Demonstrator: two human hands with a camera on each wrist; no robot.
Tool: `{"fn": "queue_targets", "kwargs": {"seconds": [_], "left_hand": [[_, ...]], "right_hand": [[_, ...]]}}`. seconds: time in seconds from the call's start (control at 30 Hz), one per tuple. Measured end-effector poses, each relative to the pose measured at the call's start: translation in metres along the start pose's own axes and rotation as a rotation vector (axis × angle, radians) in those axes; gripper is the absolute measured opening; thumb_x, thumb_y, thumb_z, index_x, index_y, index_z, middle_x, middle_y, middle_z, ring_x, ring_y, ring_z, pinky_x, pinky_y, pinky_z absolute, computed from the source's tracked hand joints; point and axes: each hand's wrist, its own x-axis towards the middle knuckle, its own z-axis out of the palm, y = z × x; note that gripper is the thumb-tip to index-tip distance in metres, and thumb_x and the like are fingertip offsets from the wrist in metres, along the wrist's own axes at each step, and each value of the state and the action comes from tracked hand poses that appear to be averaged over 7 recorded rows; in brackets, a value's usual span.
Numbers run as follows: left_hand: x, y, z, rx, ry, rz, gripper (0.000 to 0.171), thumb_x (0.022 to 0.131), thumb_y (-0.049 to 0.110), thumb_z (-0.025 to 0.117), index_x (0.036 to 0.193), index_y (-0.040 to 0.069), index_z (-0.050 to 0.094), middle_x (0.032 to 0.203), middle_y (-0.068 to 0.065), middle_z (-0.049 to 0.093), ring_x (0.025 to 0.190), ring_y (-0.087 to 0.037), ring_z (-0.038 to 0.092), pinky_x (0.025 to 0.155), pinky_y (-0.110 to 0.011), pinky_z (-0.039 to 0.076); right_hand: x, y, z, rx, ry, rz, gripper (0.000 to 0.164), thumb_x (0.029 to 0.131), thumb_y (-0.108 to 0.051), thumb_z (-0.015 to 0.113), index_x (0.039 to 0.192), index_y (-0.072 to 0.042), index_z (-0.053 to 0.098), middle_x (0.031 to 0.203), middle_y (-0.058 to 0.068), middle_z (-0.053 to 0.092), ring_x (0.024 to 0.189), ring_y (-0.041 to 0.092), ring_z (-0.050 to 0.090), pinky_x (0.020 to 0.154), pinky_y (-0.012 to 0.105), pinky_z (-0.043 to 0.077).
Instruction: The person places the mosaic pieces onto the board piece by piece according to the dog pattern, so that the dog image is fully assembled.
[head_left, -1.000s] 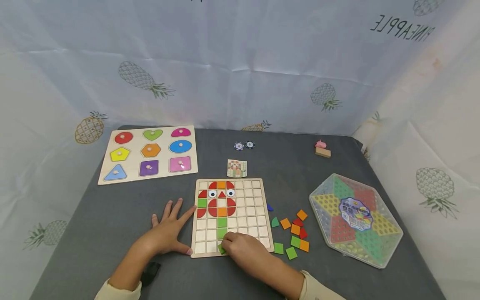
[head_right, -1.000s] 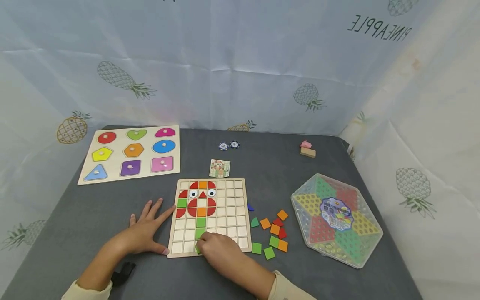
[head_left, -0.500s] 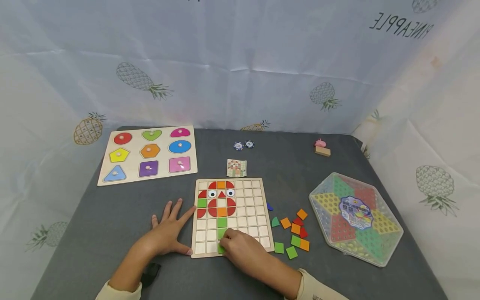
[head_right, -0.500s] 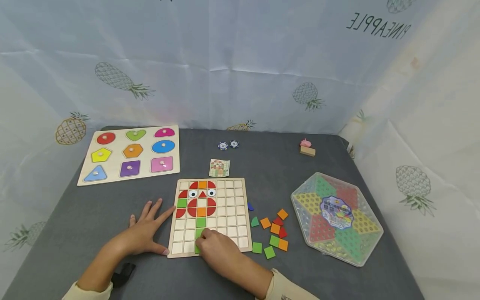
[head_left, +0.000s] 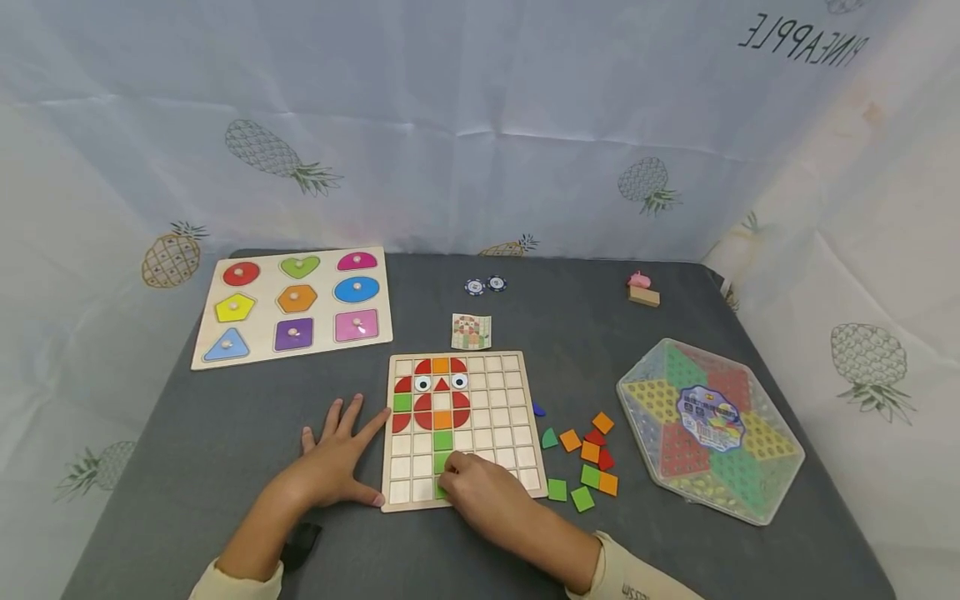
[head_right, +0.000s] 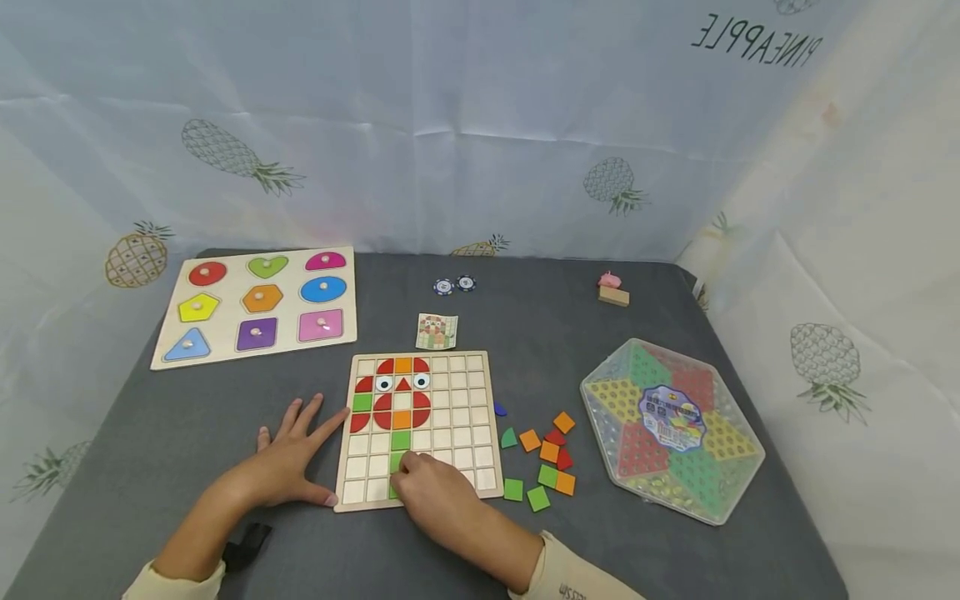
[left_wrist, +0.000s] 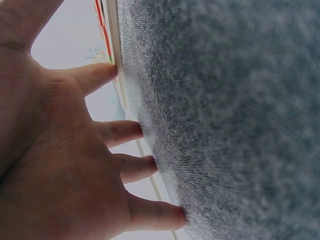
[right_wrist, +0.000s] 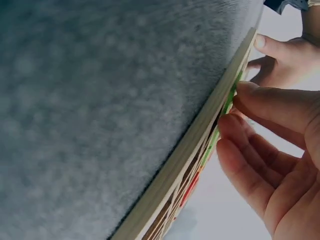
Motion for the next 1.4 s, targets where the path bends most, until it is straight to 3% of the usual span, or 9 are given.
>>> {"fn": "queue_targets", "kwargs": {"seconds": [0.1, 0.2, 0.33, 0.43, 0.53, 0.7, 0.93, 1.13, 1.4], "left_hand": [[0.000, 0.000, -0.001, -0.005, 0.004, 0.005, 0.118, 0.044, 0.058, 0.081, 0.143, 0.024, 0.027, 0.149, -0.021, 0.008, 0.132, -0.048, 0.000, 0.086, -0.077, 0.004], [0.001, 0.001, -0.001, -0.011, -0.009, 0.011, 0.118, 0.044, 0.059, 0.080, 0.143, 0.025, 0.026, 0.149, -0.021, 0.006, 0.132, -0.048, -0.002, 0.086, -0.077, 0.003], [0.002, 0.001, -0.001, -0.003, -0.022, 0.013, 0.119, 0.044, 0.060, 0.080, 0.144, 0.025, 0.025, 0.149, -0.020, 0.005, 0.132, -0.047, -0.003, 0.087, -0.077, 0.003], [0.001, 0.000, -0.002, 0.003, -0.018, 0.012, 0.120, 0.043, 0.061, 0.080, 0.143, 0.025, 0.025, 0.149, -0.021, 0.006, 0.132, -0.047, -0.002, 0.086, -0.077, 0.003], [-0.001, -0.001, -0.002, 0.001, -0.020, 0.013, 0.120, 0.043, 0.060, 0.080, 0.143, 0.024, 0.026, 0.149, -0.021, 0.006, 0.132, -0.048, -0.002, 0.086, -0.077, 0.002], [-0.002, -0.002, -0.003, -0.008, -0.034, 0.013, 0.118, 0.044, 0.060, 0.080, 0.143, 0.024, 0.026, 0.149, -0.020, 0.006, 0.132, -0.047, -0.003, 0.087, -0.077, 0.002], [-0.002, -0.002, 0.000, -0.010, -0.044, 0.001, 0.119, 0.043, 0.060, 0.080, 0.143, 0.025, 0.026, 0.149, -0.020, 0.006, 0.132, -0.047, -0.003, 0.087, -0.077, 0.002], [-0.001, -0.001, -0.002, -0.008, -0.026, -0.003, 0.119, 0.043, 0.060, 0.080, 0.143, 0.024, 0.026, 0.149, -0.020, 0.006, 0.132, -0.047, -0.003, 0.087, -0.077, 0.002], [0.000, 0.000, -0.002, -0.008, -0.017, 0.002, 0.118, 0.045, 0.060, 0.080, 0.143, 0.025, 0.025, 0.149, -0.021, 0.006, 0.132, -0.047, -0.002, 0.087, -0.077, 0.003]], "right_hand": [[-0.002, 0.006, -0.006, 0.068, -0.006, 0.026, 0.007, 0.082, -0.018, 0.066, 0.088, -0.019, 0.070, 0.088, -0.004, 0.059, 0.076, 0.004, 0.056, 0.065, 0.016, 0.047], [-0.010, 0.025, -0.016, 0.108, 0.028, 0.129, 0.012, 0.080, -0.019, 0.068, 0.091, -0.018, 0.070, 0.088, -0.005, 0.061, 0.076, 0.005, 0.057, 0.067, 0.020, 0.049], [-0.033, 0.063, -0.025, 0.002, 0.088, 0.344, 0.019, 0.073, -0.017, 0.073, 0.091, -0.016, 0.069, 0.088, -0.003, 0.063, 0.077, 0.013, 0.060, 0.064, 0.028, 0.050], [-0.054, 0.088, -0.026, -0.077, 0.074, 0.460, 0.024, 0.069, -0.015, 0.076, 0.092, -0.014, 0.069, 0.088, 0.001, 0.065, 0.078, 0.019, 0.061, 0.064, 0.034, 0.050], [-0.069, 0.101, -0.023, -0.097, 0.026, 0.509, 0.026, 0.068, -0.018, 0.078, 0.092, -0.013, 0.068, 0.087, 0.004, 0.064, 0.077, 0.022, 0.061, 0.064, 0.037, 0.049], [-0.080, 0.103, -0.014, -0.069, -0.004, 0.537, 0.025, 0.066, -0.021, 0.080, 0.087, -0.015, 0.068, 0.084, 0.003, 0.061, 0.073, 0.020, 0.059, 0.066, 0.038, 0.049], [-0.078, 0.106, -0.013, 0.054, 0.035, 0.531, 0.021, 0.069, -0.009, 0.077, 0.087, -0.011, 0.066, 0.084, 0.004, 0.056, 0.072, 0.017, 0.058, 0.063, 0.033, 0.049], [-0.048, 0.098, -0.023, 0.128, 0.115, 0.401, 0.025, 0.070, -0.008, 0.075, 0.093, -0.010, 0.065, 0.091, 0.002, 0.059, 0.079, 0.015, 0.057, 0.067, 0.031, 0.050], [0.005, 0.059, -0.021, 0.231, -0.014, 0.185, 0.025, 0.079, -0.014, 0.069, 0.103, -0.015, 0.064, 0.099, -0.004, 0.061, 0.087, 0.009, 0.056, 0.077, 0.025, 0.049]]}}
